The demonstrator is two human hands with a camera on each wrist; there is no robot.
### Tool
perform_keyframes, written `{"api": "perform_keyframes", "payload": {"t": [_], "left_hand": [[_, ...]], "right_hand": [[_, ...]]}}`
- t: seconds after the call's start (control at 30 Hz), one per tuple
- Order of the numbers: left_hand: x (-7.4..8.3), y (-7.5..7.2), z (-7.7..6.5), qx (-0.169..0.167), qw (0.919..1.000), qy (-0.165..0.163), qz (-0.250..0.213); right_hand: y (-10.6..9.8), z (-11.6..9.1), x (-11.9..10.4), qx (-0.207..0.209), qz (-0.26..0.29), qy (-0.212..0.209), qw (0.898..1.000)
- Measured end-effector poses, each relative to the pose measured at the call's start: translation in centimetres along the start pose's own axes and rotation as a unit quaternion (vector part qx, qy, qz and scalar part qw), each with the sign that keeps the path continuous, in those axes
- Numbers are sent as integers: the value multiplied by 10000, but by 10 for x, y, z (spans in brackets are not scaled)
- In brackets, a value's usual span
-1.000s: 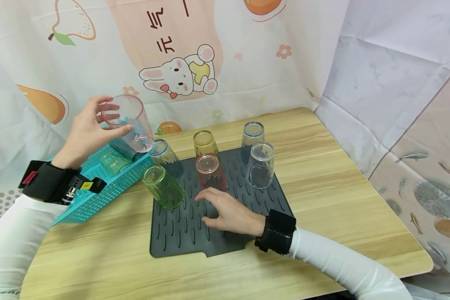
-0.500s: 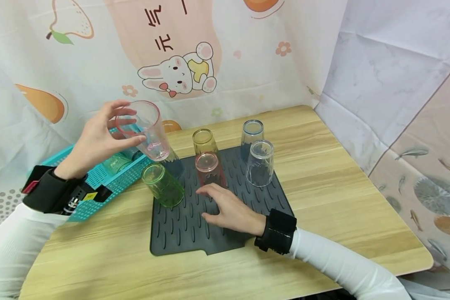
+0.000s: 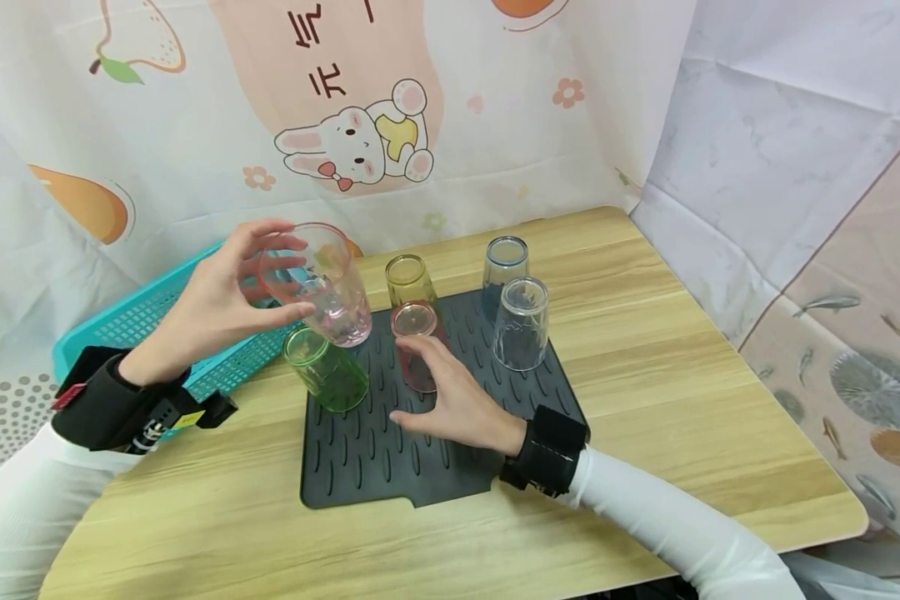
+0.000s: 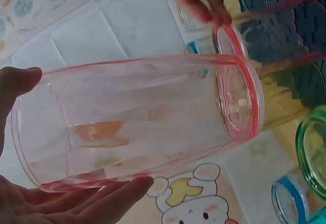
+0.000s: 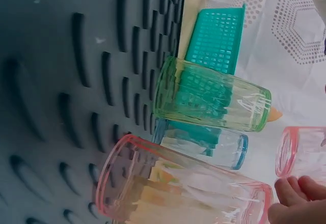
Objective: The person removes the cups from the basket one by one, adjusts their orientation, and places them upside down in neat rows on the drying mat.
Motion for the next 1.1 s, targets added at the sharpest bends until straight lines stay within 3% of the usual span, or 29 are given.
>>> {"api": "perform_keyframes", "payload": {"t": [0.3,0.67,0.93,1.1], "left_hand": [[16,24,-5,-548,9975,428,-138],[31,53,-15,-1219,9872,656,-788],[34,64,-23,-1262,9860,783,-763],[29,69,-27,-1332,9849,704,-852]], "right_hand": [[-9,21,-6,478,546,-166,9972],[1,29,-2,237,1735,69,9845],[2,20,-7,143,1725,-372,9842],[2,15,-2,80,1675,-241,9855]]}}
Point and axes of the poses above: each hand's wrist, its own z-axis towards the middle knuckle, its own y-axis out of the palm, x = y × z, the point moved 9 cm from there along z, towards the middle knuckle, and after that the axes turned 6 degrees about -y, right-handed, at the moved point
